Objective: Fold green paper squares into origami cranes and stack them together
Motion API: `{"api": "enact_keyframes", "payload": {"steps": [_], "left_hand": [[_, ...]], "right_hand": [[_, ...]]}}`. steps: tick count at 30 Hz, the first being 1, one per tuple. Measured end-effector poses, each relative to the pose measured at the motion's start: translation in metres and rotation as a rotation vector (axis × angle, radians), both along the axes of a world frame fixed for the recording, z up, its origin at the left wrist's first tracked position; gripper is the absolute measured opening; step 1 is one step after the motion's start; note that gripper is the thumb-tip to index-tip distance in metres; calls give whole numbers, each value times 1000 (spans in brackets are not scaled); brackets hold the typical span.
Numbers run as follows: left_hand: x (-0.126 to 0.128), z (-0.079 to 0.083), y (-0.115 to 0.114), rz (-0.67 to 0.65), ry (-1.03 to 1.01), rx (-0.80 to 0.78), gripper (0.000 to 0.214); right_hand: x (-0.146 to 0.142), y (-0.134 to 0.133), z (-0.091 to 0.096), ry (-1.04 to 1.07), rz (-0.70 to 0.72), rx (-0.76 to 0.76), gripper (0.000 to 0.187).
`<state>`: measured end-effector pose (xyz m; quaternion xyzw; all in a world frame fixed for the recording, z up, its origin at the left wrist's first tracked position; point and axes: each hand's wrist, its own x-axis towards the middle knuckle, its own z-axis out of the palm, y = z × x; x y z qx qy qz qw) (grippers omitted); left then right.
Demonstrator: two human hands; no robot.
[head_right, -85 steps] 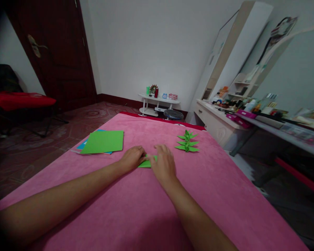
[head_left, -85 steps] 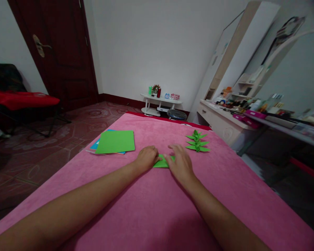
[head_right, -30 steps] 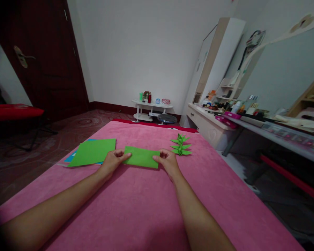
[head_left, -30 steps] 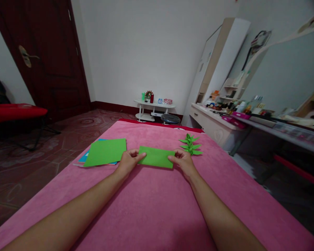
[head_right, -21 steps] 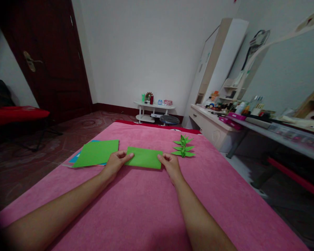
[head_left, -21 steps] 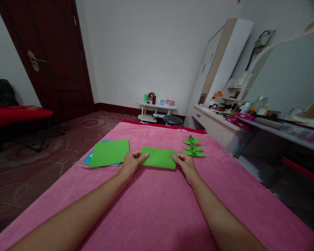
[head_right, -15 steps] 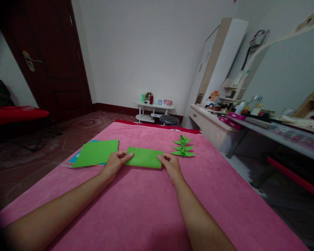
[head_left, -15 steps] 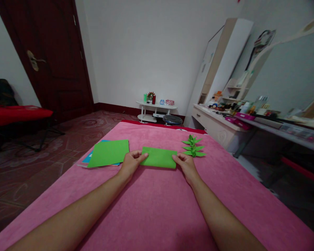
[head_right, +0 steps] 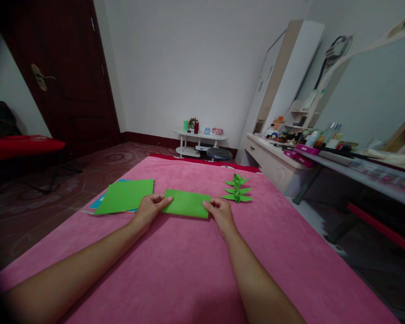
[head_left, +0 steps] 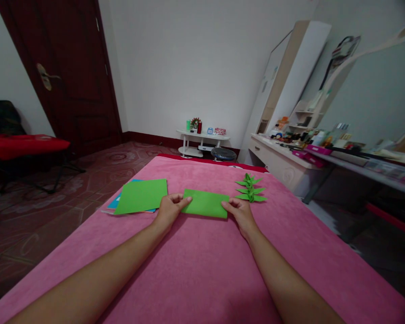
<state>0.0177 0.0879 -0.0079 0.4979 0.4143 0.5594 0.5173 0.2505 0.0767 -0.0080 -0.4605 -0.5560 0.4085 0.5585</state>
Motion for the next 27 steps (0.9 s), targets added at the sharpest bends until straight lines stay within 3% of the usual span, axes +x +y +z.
{"api": "enact_keyframes", "payload": {"steps": [27], "left_hand": [[-2, -1, 0, 37, 103, 39, 37]], "right_hand": [[2, 0, -2, 18, 1, 12, 31]]}}
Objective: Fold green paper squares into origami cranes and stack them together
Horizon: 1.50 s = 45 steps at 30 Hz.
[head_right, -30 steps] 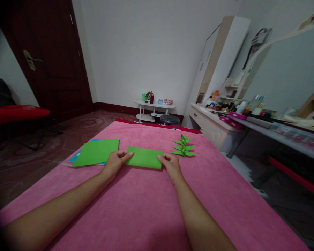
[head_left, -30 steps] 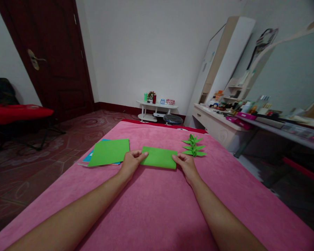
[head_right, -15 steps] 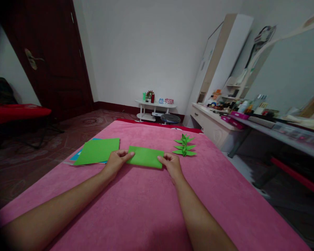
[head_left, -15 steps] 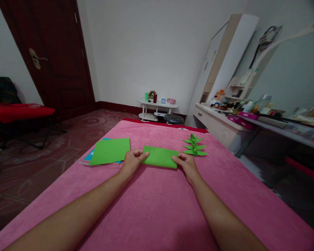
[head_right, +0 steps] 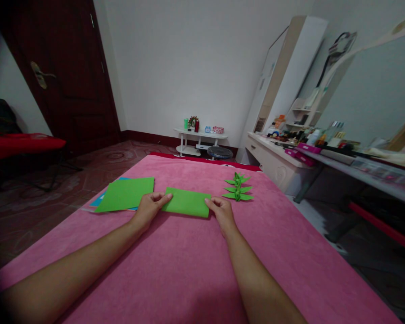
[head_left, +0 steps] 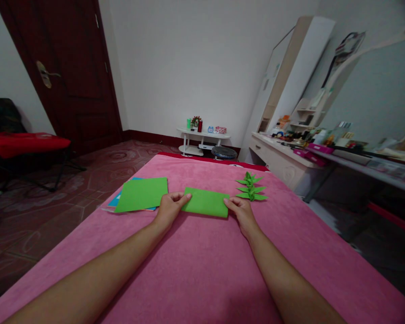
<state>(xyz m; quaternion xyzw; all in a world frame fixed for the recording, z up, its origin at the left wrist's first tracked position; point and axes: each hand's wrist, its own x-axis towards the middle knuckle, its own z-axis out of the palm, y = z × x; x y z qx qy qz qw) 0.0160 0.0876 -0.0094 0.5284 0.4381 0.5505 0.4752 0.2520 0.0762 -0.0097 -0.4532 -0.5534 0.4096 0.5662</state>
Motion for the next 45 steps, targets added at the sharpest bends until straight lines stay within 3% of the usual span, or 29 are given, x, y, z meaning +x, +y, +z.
{"api": "enact_keyframes", "payload": {"steps": [14, 21, 26, 30, 35, 38, 41, 45], "left_hand": [[-1, -2, 1, 8, 109, 11, 40], [-7, -8, 8, 124, 444, 80, 44], [-7, -4, 5, 214, 1035, 126, 32], [-2, -2, 1, 195, 1256, 167, 23], [4, 0, 0, 208, 1227, 325, 22], [5, -3, 6, 52, 1143, 464, 13], [1, -7, 15, -110, 1079, 489, 15], [-11, -10, 22, -198, 1019, 497, 12]], "right_hand": [[-2, -2, 3, -74, -40, 0, 35], [-4, 1, -3, -308, -135, -23, 36], [-7, 2, -8, -585, -237, -43, 30], [-11, -4, -5, -761, -302, -73, 24], [-15, -7, -1, -887, -343, -84, 23], [-15, -7, 1, -931, -347, -88, 22], [-15, -8, 1, -961, -335, -89, 21], [-15, -8, 1, -987, -316, -89, 23]]}}
